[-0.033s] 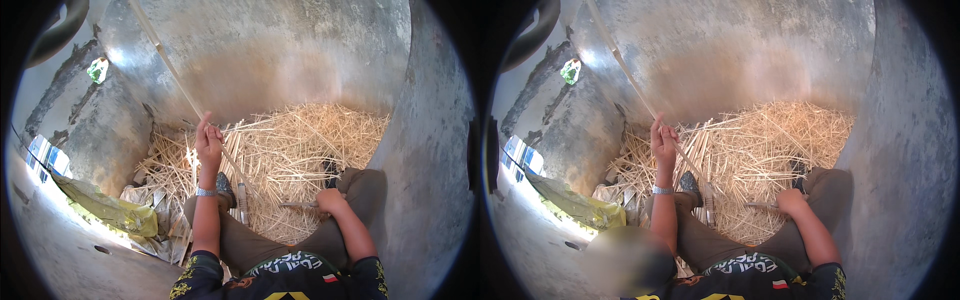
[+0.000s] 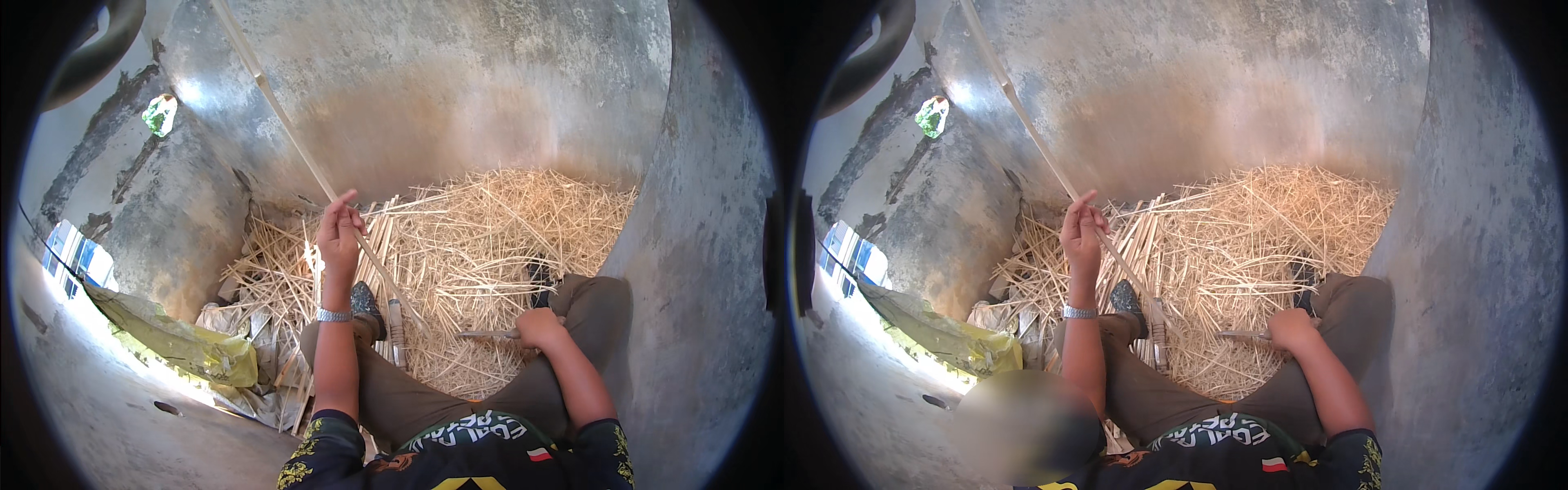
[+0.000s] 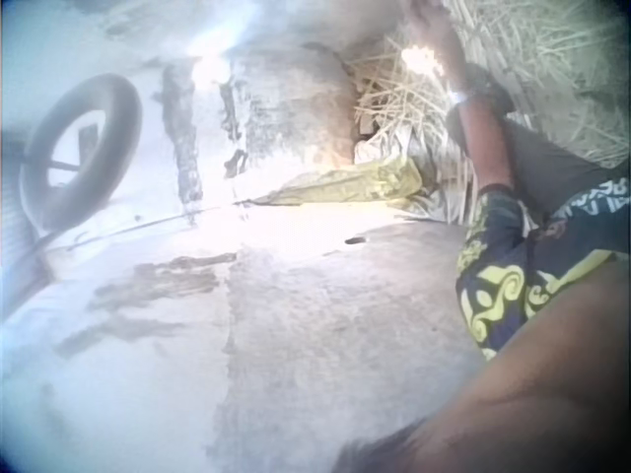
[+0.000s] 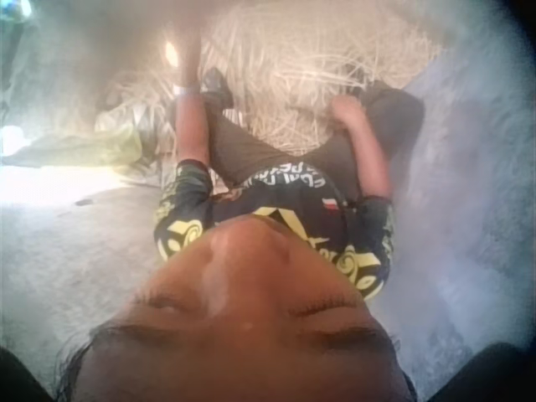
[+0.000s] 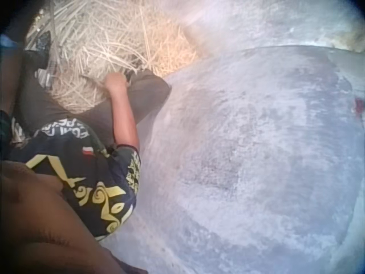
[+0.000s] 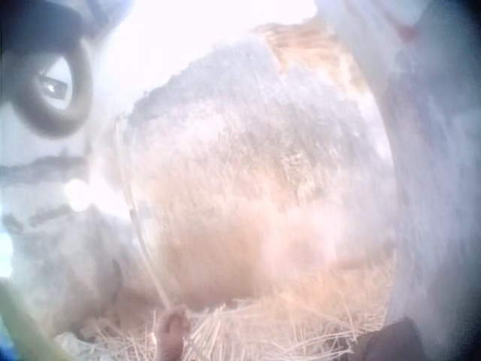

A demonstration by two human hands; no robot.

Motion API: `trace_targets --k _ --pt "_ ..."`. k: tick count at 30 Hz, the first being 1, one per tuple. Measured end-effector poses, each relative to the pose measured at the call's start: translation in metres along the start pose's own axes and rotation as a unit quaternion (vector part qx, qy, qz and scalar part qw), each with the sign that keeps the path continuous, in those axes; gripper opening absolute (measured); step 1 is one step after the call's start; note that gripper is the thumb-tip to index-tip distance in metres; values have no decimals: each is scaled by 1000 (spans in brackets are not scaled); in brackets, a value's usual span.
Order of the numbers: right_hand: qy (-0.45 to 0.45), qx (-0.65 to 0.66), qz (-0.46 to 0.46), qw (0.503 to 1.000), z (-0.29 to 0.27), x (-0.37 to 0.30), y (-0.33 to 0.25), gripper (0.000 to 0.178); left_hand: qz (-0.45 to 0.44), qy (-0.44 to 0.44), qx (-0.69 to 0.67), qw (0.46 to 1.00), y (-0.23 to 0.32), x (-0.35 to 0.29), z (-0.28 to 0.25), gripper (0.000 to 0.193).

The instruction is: The person sits on the floor and uses a knife to split long bamboo strips into thinner pieces. They hold the bamboo with one hand and use the knife to shave and split the material, dropping the processed pieces onto a pile.

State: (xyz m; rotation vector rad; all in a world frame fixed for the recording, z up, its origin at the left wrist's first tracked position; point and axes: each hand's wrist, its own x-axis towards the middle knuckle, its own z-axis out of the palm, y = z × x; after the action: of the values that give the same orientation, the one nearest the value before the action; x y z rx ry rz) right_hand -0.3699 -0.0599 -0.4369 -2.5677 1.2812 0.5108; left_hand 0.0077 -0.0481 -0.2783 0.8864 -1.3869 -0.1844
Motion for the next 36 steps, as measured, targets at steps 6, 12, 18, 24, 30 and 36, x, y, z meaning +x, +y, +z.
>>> trace_targets --k 6,12,18,24,30,36 --pt "8 -2 7 1000 -1 -3 1 25 -97 22 -110 989 20 5 -7 23" --pt "0 5 -5 1000 -2 -3 -3 24 -181 80 -220 955 -9 9 -42 15" --pt "-14 12 3 1000 -4 -3 -2 22 -229 121 -314 914 -28 7 -64 16" --pt "9 7 -6 1000 3 -1 0 21 -210 129 -428 870 -28 8 -88 19" --pt "-3 19 1 1000 0 0 -1 21 -185 3 -511 839 -13 8 -98 33" --pt "-17 16 -7 1000 -10 -7 -4 22 -124 -64 -516 845 3 9 -88 61"
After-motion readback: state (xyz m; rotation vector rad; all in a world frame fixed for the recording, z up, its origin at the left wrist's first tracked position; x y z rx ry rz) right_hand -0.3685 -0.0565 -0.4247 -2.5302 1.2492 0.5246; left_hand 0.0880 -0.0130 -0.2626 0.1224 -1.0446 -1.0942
